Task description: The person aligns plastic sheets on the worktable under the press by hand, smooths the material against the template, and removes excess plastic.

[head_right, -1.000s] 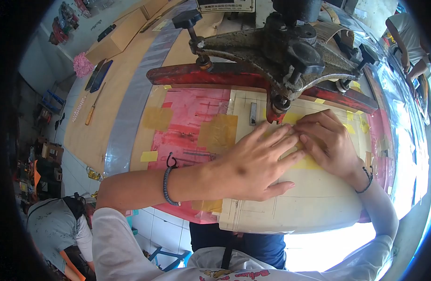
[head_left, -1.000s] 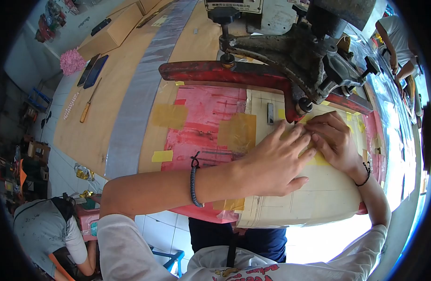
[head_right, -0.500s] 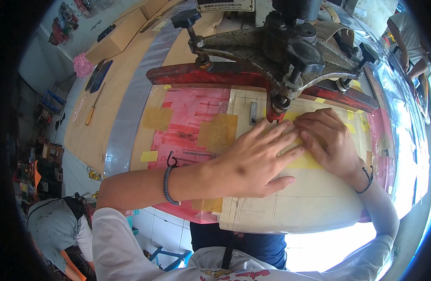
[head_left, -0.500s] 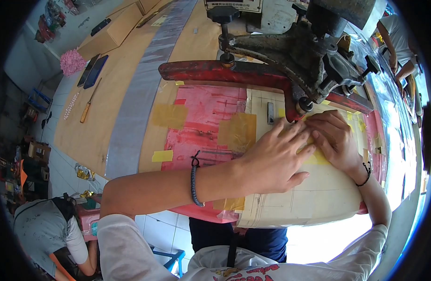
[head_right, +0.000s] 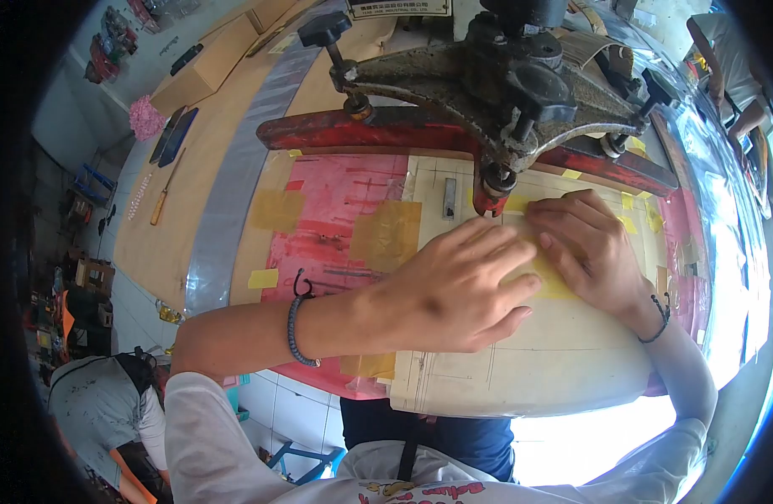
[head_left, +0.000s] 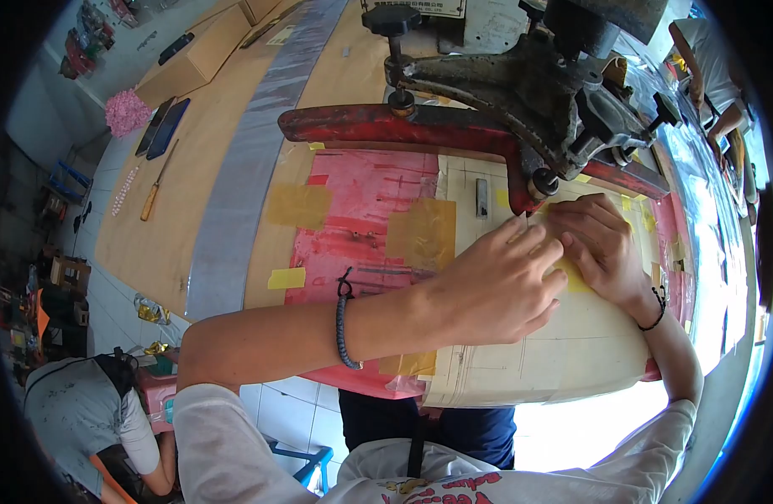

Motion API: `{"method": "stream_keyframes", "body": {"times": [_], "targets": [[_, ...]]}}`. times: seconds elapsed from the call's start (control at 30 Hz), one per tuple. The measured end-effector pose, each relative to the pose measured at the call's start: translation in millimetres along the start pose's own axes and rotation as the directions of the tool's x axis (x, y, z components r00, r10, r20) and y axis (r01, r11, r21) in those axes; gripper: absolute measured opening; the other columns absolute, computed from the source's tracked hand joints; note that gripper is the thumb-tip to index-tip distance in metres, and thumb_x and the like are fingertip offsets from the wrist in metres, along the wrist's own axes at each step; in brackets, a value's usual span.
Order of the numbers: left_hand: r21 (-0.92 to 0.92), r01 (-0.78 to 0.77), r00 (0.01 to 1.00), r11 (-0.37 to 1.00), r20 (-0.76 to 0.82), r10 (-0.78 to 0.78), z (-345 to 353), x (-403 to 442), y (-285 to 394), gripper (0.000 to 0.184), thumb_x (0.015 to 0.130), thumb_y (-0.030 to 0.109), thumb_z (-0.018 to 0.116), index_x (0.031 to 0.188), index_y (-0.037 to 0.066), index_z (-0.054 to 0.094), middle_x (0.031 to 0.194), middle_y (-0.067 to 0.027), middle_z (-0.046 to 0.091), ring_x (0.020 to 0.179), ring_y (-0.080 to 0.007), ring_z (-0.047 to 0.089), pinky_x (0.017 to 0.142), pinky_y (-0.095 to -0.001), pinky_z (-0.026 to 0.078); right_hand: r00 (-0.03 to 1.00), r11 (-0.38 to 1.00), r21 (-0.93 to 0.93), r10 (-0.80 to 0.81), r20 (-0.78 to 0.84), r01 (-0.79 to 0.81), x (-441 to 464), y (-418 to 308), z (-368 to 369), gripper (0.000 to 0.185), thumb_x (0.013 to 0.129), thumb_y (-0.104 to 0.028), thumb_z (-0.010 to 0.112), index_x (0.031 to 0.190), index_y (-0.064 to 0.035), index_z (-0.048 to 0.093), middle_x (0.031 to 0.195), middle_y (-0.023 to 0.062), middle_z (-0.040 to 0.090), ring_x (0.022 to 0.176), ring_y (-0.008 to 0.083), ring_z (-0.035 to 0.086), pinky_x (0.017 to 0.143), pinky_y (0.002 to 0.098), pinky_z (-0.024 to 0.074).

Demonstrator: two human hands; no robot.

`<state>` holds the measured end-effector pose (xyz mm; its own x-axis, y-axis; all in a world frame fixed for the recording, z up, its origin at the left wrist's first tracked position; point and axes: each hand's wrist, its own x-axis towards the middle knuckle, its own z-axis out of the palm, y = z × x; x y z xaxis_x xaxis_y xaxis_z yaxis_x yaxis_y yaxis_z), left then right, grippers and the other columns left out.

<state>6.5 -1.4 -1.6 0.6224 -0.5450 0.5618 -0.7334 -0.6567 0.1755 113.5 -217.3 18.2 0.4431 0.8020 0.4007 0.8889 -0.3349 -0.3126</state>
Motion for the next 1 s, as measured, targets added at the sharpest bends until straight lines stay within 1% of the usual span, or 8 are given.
{"method": "stream_keyframes", "body": {"times": [0.07, 0.1, 0.17, 0.2, 0.3, 0.4, 0.6, 1.0], "targets": [[0.0, -0.039, 0.997, 0.999, 0.071, 0.039, -5.9, 0.3, 4.4, 0.019, 0.087, 0.025, 0.074, 0.089, 0.006, 0.072, 0.093, -0.0087, 0.067, 0.092, -0.0227, 0.066, 0.078, -0.0373, 0.054, 1.0, 1.0, 0.012, -0.018, 0.019, 0.018, -0.9, 0.8, -1.8, 0.024, 0.09, -0.011, 0.071, 0.11, 0.0011, 0.075, 0.117, 0.0155, 0.074, 0.106, 0.0355, 0.066, 0.095, 0.0443, 0.0531], [-0.016, -0.084, 0.996, 0.996, 0.003, 0.084, -2.1, -0.1, 5.6, 0.018, 0.085, 0.025, 0.074, 0.085, 0.008, 0.069, 0.087, -0.0056, 0.064, 0.086, -0.0201, 0.063, 0.073, -0.0353, 0.052, 0.999, 0.999, 0.018, -0.027, 0.028, 0.027, -1.3, 1.1, -2.6, 0.024, 0.09, -0.012, 0.072, 0.11, 0.0005, 0.075, 0.118, 0.015, 0.074, 0.106, 0.0349, 0.066, 0.094, 0.0439, 0.0532], [-0.039, -0.174, 0.976, 0.984, -0.136, 0.167, 8.3, -1.0, 8.2, 0.018, 0.082, 0.025, 0.074, 0.075, 0.011, 0.065, 0.076, 0.0007, 0.058, 0.075, -0.015, 0.059, 0.064, -0.0313, 0.048, 0.99, 0.991, 0.043, -0.127, 0.061, 0.124, -1.7, 3.8, -3.9, 0.026, 0.089, -0.016, 0.073, 0.11, -0.001, 0.076, 0.12, 0.0136, 0.074, 0.107, 0.0341, 0.065, 0.096, 0.0441, 0.0522], [-0.015, -0.222, 0.969, 0.975, -0.115, 0.219, 5.1, -1.8, 9.8, 0.018, 0.078, 0.026, 0.073, 0.072, 0.012, 0.063, 0.076, 0.002, 0.058, 0.075, -0.014, 0.06, 0.062, -0.0294, 0.048, 0.981, 0.983, 0.057, -0.178, 0.076, 0.174, -1.6, 4.5, -4.2, 0.027, 0.089, -0.018, 0.073, 0.11, -0.0018, 0.077, 0.121, 0.013, 0.074, 0.108, 0.0336, 0.065, 0.097, 0.0442, 0.0517], [-0.004, -0.303, 0.953, 0.953, -0.035, 0.303, 4.8, -4.1, 11.0, 0.016, 0.077, 0.026, 0.07, 0.071, 0.013, 0.062, 0.075, 0.0023, 0.057, 0.074, -0.0132, 0.061, 0.062, -0.0285, 0.048, 0.982, 0.991, 0.022, -0.131, 0.133, 0.129, 0.6, 0.7, -3.3, 0.029, 0.09, -0.02, 0.073, 0.113, -0.0037, 0.078, 0.125, 0.0104, 0.074, 0.113, 0.0327, 0.063, 0.101, 0.0455, 0.0492], [-0.005, -0.285, 0.958, 0.958, -0.031, 0.285, 5.9, -4.8, 10.1, 0.013, 0.076, 0.023, 0.07, 0.072, 0.013, 0.063, 0.076, 0.0018, 0.057, 0.073, -0.013, 0.061, 0.062, -0.0275, 0.049, 0.986, 0.997, 0.002, -0.077, 0.149, 0.078, -0.2, -0.5, -2.9, 0.032, 0.09, -0.022, 0.073, 0.117, -0.005, 0.078, 0.127, 0.0089, 0.073, 0.117, 0.0329, 0.06, 0.105, 0.0461, 0.047], [-0.005, -0.289, 0.955, 0.957, -0.064, 0.288, 7.8, -3.6, 8.2, 0.012, 0.077, 0.022, 0.07, 0.072, 0.012, 0.064, 0.078, 0.0011, 0.058, 0.076, -0.0131, 0.061, 0.062, -0.0277, 0.049, 0.987, 0.998, -0.02, -0.053, 0.152, 0.057, 1.1, -3.8, -2.9, 0.033, 0.091, -0.021, 0.071, 0.119, -0.0053, 0.078, 0.128, 0.0089, 0.073, 0.118, 0.0328, 0.06, 0.105, 0.046, 0.0468], [0.003, -0.323, 0.946, 0.946, -0.029, 0.323, 7.1, -3.7, 8.0, 0.012, 0.077, 0.023, 0.069, 0.074, 0.013, 0.064, 0.079, 0.0015, 0.058, 0.077, -0.0124, 0.061, 0.061, -0.027, 0.049, 0.982, 0.993, 0.027, -0.117, 0.147, 0.114, 0.6, 0.1, -4.7, 0.03, 0.09, -0.021, 0.072, 0.113, -0.0039, 0.079, 0.127, 0.0104, 0.073, 0.116, 0.0336, 0.061, 0.103, 0.0457, 0.0499]]}}
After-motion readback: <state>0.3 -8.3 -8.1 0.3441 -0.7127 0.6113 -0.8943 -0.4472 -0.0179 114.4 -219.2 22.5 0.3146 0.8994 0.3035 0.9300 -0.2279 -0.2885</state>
